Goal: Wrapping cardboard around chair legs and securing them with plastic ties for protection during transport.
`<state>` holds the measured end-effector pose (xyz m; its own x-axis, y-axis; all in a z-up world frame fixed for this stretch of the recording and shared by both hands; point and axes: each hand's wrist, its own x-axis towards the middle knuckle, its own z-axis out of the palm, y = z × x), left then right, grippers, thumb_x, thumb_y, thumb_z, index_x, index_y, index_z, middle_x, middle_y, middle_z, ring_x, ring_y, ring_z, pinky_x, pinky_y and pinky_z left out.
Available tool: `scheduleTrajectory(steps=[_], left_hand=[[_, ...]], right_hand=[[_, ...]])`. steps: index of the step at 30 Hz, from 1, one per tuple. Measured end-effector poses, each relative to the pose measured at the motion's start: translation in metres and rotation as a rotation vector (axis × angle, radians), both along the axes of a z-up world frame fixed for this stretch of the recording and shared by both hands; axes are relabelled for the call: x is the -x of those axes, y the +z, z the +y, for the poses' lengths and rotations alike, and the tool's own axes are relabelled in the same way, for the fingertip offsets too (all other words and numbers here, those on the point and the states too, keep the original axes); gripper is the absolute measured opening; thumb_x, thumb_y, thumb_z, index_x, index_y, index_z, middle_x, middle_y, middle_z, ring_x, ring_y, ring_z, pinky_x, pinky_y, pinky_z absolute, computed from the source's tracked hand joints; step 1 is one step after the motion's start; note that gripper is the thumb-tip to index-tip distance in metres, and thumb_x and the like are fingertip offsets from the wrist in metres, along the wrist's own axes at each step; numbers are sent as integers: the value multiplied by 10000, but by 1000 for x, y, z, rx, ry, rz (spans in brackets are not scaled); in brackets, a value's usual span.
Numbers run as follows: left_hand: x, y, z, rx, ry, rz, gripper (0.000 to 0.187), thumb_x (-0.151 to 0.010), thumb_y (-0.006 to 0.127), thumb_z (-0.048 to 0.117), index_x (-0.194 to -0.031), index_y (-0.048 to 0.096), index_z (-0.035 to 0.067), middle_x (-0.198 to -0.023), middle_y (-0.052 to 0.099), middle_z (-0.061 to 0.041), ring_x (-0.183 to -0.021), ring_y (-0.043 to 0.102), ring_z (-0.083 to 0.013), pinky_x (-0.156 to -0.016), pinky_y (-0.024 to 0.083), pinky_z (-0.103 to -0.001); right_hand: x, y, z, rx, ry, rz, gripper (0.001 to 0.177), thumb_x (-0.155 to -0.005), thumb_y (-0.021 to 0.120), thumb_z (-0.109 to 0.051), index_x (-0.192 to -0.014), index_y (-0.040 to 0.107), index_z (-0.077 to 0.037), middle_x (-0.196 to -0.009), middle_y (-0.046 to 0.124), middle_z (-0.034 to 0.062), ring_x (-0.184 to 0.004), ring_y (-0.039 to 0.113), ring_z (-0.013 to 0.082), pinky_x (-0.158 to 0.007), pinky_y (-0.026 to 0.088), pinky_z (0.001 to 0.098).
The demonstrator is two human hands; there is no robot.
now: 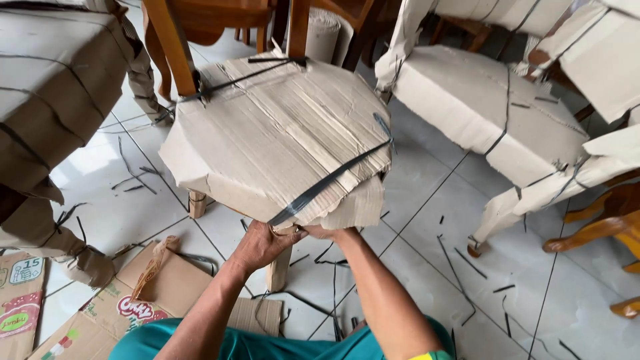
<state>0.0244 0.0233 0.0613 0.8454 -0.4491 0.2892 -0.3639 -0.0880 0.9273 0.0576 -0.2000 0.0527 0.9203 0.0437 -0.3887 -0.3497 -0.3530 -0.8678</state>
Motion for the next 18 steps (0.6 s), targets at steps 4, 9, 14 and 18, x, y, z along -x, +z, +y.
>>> scheduleTrajectory(steps=[4, 9, 14, 18], left_hand=[[2, 12, 10, -203, -6, -35, 751, -862, 811, 294, -1474, 495, -6, -1442, 576, -266, -1327, 502, -496, -1161, 371, -632], [-11, 3, 19, -381, -25, -281, 656, -951, 702, 356, -1483, 504, 28, -1460, 554, -270, -1363, 471, -484, -1182, 340, -601], [-46, -71, 14, -541, -40, -463, 661, -1012, 476, 579, -1441, 546, 81, -1370, 637, -218, -1303, 564, -401, -1168, 358, -556], [-27, -11, 27, -575, -56, -507, 671, -990, 492, 600, -1406, 573, 80, -1303, 667, -230, -1270, 568, -434, -1136, 382, -588]], right_hand=[[15, -12, 20, 20, 25, -13, 462, -921, 639, -417, -1234, 702, -83, -1069, 661, 96, -977, 578, 206, -825, 421, 388], [72, -14, 40, 155, -15, -166, 235, -926, 570, -223, -1075, 703, -99, -1014, 615, 37, -920, 551, 159, -734, 420, 375], [100, 31, 74, 57, 91, -449, 348, -796, 791, -384, -880, 633, -85, -840, 545, 59, -875, 595, 246, -802, 492, 415], [88, 19, 73, 381, 101, -444, 464, -781, 803, -512, -874, 695, -70, -861, 683, 187, -982, 703, 396, -841, 552, 497]])
